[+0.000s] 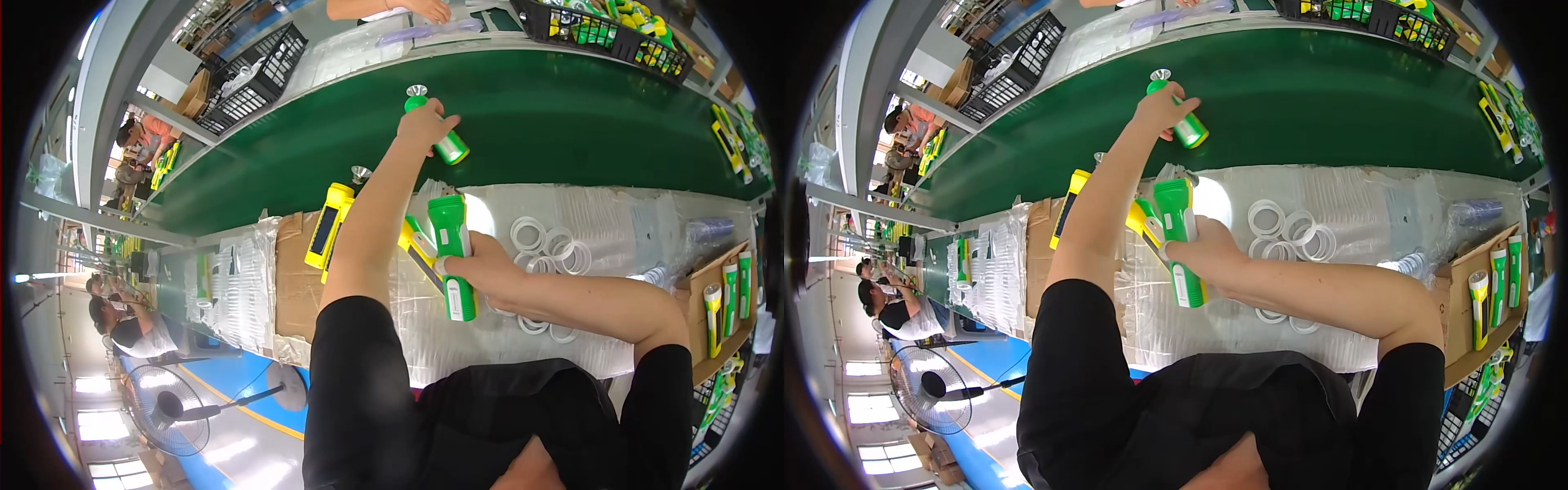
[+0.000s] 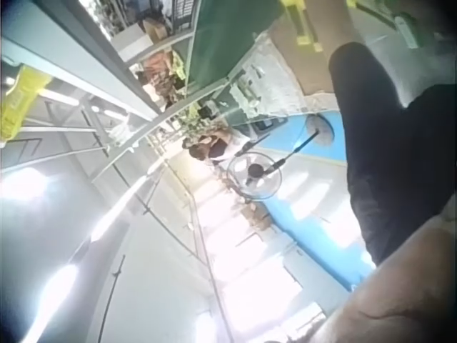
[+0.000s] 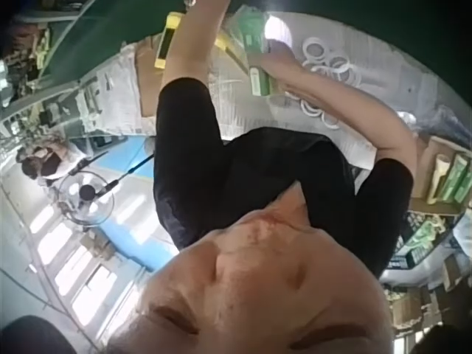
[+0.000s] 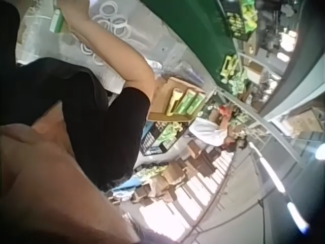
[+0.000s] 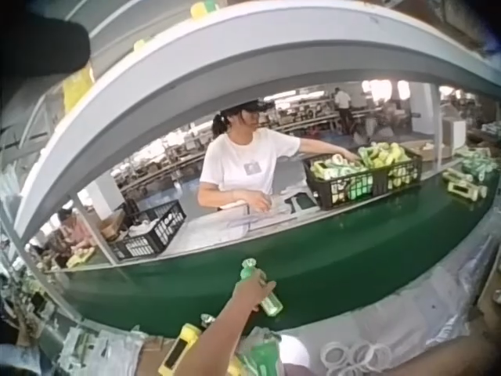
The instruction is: Assembling hand-held flashlights by attaching plastic rings and lamp heads to the main body on a factory assembly line.
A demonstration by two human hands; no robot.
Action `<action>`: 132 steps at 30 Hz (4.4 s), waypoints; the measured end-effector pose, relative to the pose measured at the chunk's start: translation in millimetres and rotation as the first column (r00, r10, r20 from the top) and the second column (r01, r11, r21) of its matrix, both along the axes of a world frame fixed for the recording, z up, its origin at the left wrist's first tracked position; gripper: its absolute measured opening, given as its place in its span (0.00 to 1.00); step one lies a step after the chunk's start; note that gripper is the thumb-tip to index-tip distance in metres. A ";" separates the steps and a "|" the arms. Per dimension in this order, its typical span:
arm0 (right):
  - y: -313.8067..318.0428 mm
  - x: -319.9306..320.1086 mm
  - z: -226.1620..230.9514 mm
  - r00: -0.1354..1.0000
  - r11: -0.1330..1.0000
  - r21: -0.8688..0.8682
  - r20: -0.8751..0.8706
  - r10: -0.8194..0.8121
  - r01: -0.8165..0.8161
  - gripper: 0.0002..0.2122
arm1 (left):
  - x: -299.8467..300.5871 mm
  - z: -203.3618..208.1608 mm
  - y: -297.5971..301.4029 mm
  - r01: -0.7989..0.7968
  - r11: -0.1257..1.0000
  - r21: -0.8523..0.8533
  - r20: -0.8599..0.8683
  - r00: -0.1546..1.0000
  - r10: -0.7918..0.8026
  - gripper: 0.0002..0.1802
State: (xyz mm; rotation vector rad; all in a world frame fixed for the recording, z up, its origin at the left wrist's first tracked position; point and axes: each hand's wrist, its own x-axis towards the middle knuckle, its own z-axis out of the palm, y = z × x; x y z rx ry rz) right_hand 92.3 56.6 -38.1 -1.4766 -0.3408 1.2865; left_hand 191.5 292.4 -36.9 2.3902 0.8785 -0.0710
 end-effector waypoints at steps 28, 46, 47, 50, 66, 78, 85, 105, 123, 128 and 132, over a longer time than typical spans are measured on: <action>-129.7 -12.3 39.9 -0.204 0.890 0.178 0.937 -0.284 -0.421 0.22 | -296.3 18.1 -135.9 0.205 0.979 -0.017 0.727 0.675 -0.129 0.24; -261.4 -42.1 10.1 0.981 0.924 0.368 0.118 -0.156 0.103 0.24 | -192.9 28.5 -291.2 0.511 0.579 -0.635 0.684 0.720 0.115 0.26; -268.5 -43.1 8.6 0.978 0.923 0.367 0.118 -0.170 0.117 0.24 | -188.7 29.0 -299.2 0.518 0.571 -0.636 0.683 0.723 0.105 0.26; -285.3 -50.4 1.2 0.976 0.882 0.442 0.063 -0.210 0.161 0.24 | -182.7 29.9 -324.0 0.562 0.645 -0.517 0.741 0.672 0.008 0.28; -331.1 -47.5 -24.2 0.949 0.814 0.534 0.064 -0.310 0.230 0.27 | -156.6 12.2 -392.0 0.741 0.632 -0.225 0.845 0.471 -0.252 0.24; -348.6 -25.8 -20.0 0.872 0.733 0.641 0.201 -0.446 0.227 0.22 | -144.4 8.6 -416.9 0.761 0.619 0.192 0.812 0.231 -0.536 0.24; -350.7 -20.3 -8.7 0.900 0.825 0.520 0.217 -0.379 0.223 0.20 | -141.4 7.4 -415.0 0.671 0.642 0.371 0.791 0.134 -0.597 0.27; -328.9 -21.3 -3.4 0.832 0.714 0.553 0.066 -0.551 0.429 0.24 | -56.4 -41.6 -358.4 0.709 0.636 0.306 0.422 0.498 -0.758 0.34; -302.2 -27.8 -2.2 0.897 0.782 0.582 0.191 -0.399 0.224 0.18 | -152.8 9.7 -352.4 0.798 0.515 0.313 0.773 0.101 -0.627 0.19; -280.5 -29.1 -24.3 0.782 0.744 0.620 0.325 -0.532 0.249 0.18 | -152.4 -0.3 -349.9 0.758 0.581 0.296 0.815 0.116 -0.567 0.19; -275.1 -18.5 -1.9 0.886 0.742 0.530 -0.038 -0.462 0.410 0.19 | -145.2 11.7 -332.9 0.696 0.609 0.380 0.729 0.180 -0.661 0.22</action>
